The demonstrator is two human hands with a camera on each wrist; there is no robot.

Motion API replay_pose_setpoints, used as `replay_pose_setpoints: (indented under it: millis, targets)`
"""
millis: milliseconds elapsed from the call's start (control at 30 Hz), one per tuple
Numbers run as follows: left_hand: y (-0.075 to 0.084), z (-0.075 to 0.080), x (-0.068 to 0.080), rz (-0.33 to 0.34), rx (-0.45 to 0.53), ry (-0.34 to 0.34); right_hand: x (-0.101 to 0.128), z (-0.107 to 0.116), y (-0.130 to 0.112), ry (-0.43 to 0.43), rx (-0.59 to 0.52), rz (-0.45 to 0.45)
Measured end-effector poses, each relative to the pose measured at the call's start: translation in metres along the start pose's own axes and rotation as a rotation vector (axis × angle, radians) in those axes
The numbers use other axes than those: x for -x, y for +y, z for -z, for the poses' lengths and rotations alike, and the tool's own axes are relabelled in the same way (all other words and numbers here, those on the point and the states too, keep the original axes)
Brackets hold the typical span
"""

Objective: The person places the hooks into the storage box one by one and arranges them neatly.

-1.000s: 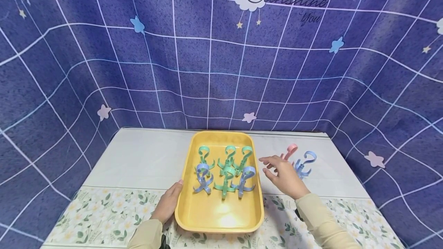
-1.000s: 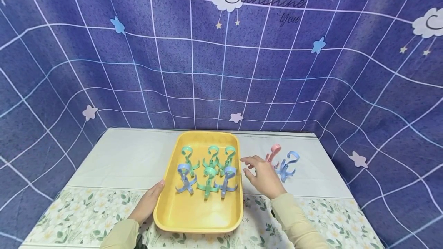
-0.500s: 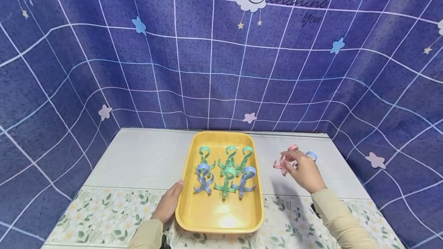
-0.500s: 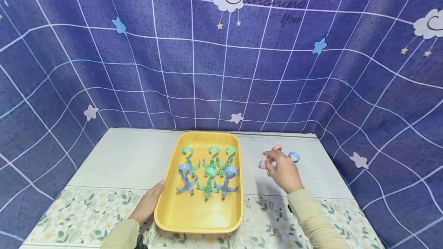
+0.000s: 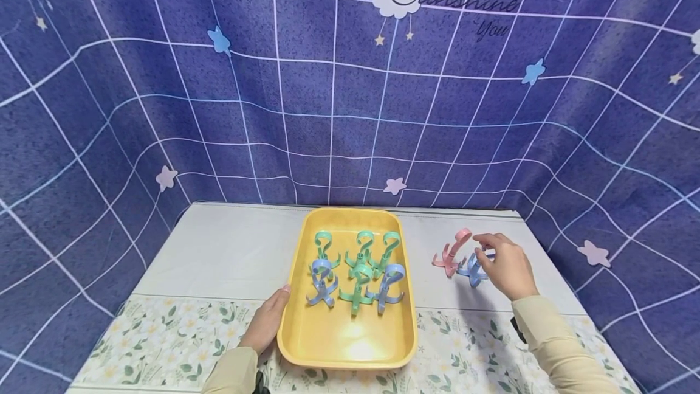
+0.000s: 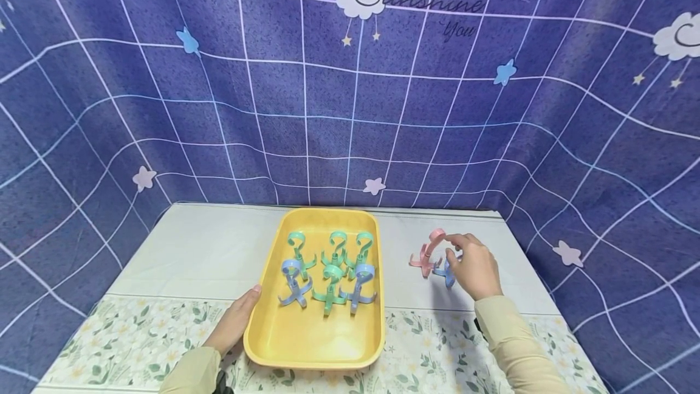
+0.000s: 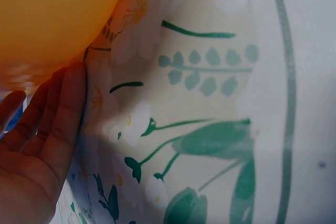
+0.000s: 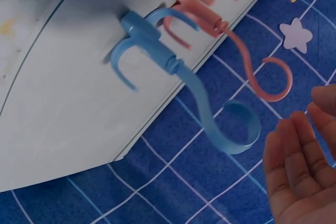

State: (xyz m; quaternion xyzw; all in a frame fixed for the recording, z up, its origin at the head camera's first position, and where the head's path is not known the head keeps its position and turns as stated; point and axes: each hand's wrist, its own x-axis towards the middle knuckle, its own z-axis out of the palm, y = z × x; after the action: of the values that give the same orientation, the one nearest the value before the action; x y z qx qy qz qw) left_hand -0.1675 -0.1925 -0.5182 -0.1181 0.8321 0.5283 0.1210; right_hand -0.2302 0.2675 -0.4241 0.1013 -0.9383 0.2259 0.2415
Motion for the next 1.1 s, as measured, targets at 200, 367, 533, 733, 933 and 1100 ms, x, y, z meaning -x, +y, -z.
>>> replay_pose_setpoints:
  millis: [200,367,533,733,933,1100]
  targets:
    - [-0.001,0.000,0.000,-0.015,0.000,0.001,0.002,0.004,0.008,0.015,0.030,-0.030]
    - [-0.001,0.000,0.001,-0.030,-0.004,0.002,0.003,0.006,0.012,0.014,0.040,-0.066]
    - [0.000,-0.001,0.002,-0.036,-0.012,0.013,0.004,0.008,0.016,-0.055,0.062,-0.134]
    - [0.001,-0.003,0.003,-0.033,-0.027,0.023,0.005,0.007,0.019,-0.140,0.070,-0.169]
    - [0.002,-0.003,0.002,-0.013,-0.015,0.029,0.005,0.006,0.020,-0.143,0.068,-0.176]
    - [0.001,-0.003,0.003,-0.016,-0.014,0.028,0.004,0.005,0.022,-0.135,0.072,-0.178]
